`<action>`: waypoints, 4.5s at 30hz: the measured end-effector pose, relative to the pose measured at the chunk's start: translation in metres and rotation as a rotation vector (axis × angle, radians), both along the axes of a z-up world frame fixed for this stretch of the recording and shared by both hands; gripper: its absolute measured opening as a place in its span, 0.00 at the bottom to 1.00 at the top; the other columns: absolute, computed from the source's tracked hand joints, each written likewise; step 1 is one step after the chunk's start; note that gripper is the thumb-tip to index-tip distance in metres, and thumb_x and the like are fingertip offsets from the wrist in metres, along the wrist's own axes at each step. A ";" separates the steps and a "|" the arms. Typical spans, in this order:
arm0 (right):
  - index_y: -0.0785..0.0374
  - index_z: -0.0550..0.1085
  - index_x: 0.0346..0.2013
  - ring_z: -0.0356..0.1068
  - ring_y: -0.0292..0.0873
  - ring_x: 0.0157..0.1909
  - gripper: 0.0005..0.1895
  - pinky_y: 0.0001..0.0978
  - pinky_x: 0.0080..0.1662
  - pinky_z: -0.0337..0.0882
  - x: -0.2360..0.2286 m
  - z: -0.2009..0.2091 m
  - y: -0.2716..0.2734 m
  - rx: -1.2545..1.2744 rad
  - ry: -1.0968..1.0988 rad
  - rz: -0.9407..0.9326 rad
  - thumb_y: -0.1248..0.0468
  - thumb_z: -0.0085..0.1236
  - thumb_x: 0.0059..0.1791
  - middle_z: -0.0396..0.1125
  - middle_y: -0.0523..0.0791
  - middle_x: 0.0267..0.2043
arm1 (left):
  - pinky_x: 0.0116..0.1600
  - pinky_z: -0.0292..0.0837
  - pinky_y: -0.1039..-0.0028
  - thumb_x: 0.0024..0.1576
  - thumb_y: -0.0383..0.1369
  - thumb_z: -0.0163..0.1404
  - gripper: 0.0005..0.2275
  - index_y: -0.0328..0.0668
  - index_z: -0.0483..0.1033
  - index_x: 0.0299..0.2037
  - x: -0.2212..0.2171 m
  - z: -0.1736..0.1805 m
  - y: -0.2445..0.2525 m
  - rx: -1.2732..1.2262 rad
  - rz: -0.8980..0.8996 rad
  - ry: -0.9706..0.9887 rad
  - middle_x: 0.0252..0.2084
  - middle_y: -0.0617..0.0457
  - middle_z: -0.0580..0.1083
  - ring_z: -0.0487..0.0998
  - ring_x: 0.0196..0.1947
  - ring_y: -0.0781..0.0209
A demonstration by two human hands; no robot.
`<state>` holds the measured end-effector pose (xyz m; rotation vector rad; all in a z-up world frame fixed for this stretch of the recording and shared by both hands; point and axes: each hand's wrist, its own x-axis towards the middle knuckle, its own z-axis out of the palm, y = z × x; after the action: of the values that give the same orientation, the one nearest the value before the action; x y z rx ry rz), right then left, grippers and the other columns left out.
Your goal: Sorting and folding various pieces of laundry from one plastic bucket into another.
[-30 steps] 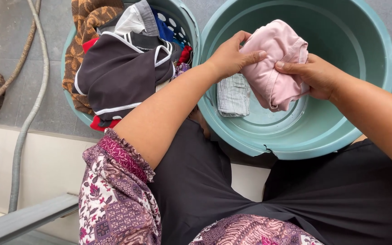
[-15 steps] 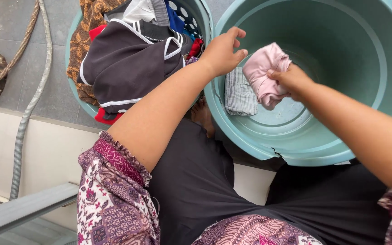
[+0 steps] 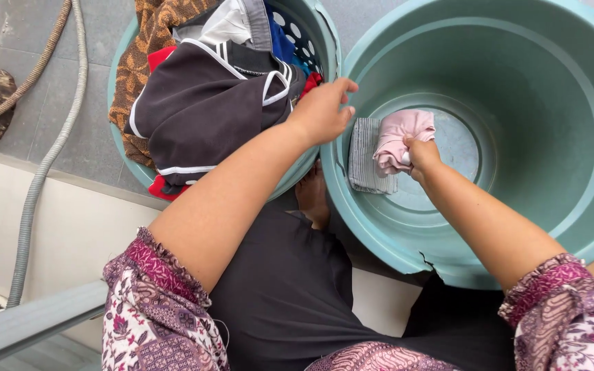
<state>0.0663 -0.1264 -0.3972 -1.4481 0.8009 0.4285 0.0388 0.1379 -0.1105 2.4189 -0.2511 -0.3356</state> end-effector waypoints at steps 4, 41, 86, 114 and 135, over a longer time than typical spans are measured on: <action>0.76 0.53 0.69 0.72 0.56 0.59 0.29 0.46 0.39 0.82 0.011 0.043 0.018 0.127 0.061 -0.079 0.60 0.45 0.59 0.63 0.59 0.62 | 0.56 0.76 0.50 0.61 0.32 0.50 0.18 0.39 0.70 0.61 -0.011 0.009 -0.005 0.042 -0.063 0.032 0.50 0.38 0.77 0.79 0.54 0.38; 0.49 0.80 0.37 0.67 0.46 0.58 0.10 0.38 0.59 0.60 -0.043 0.230 0.127 -0.284 -1.123 0.567 0.67 0.69 0.43 0.74 0.41 0.48 | 0.57 0.77 0.59 0.54 0.35 0.49 0.08 0.60 0.80 0.40 0.017 -0.084 0.080 0.370 0.178 0.066 0.42 0.52 0.80 0.81 0.51 0.48; 0.57 0.73 0.51 0.65 0.48 0.66 0.19 0.47 0.65 0.61 -0.058 0.269 0.111 0.002 -0.830 0.681 0.64 0.67 0.47 0.70 0.46 0.56 | 0.46 0.72 0.66 0.41 0.39 0.53 0.23 0.38 0.71 0.47 -0.006 0.042 0.071 -0.763 0.836 0.117 0.39 0.46 0.74 0.75 0.40 0.56; 0.61 0.71 0.62 0.68 0.34 0.38 0.15 0.25 0.41 0.71 -0.074 0.396 0.011 -0.228 -0.821 0.743 0.64 0.49 0.60 0.71 0.44 0.44 | 0.46 0.76 0.72 0.62 0.42 0.40 0.22 0.28 0.67 0.58 -0.036 0.104 -0.063 -1.018 0.436 0.107 0.46 0.41 0.75 0.76 0.40 0.60; 0.75 0.75 0.50 0.67 0.46 0.52 0.14 0.41 0.60 0.63 -0.079 0.340 -0.151 -0.058 -0.458 0.732 0.65 0.46 0.60 0.71 0.55 0.46 | 0.50 0.78 0.71 0.44 0.42 0.54 0.18 0.44 0.82 0.42 -0.028 0.021 -0.157 -0.180 -0.158 0.073 0.39 0.53 0.85 0.86 0.40 0.55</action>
<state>-0.0128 -0.2774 -0.0569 -1.7833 -0.1076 0.5887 0.0108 -0.0196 -0.0895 2.2101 -0.4232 -0.4520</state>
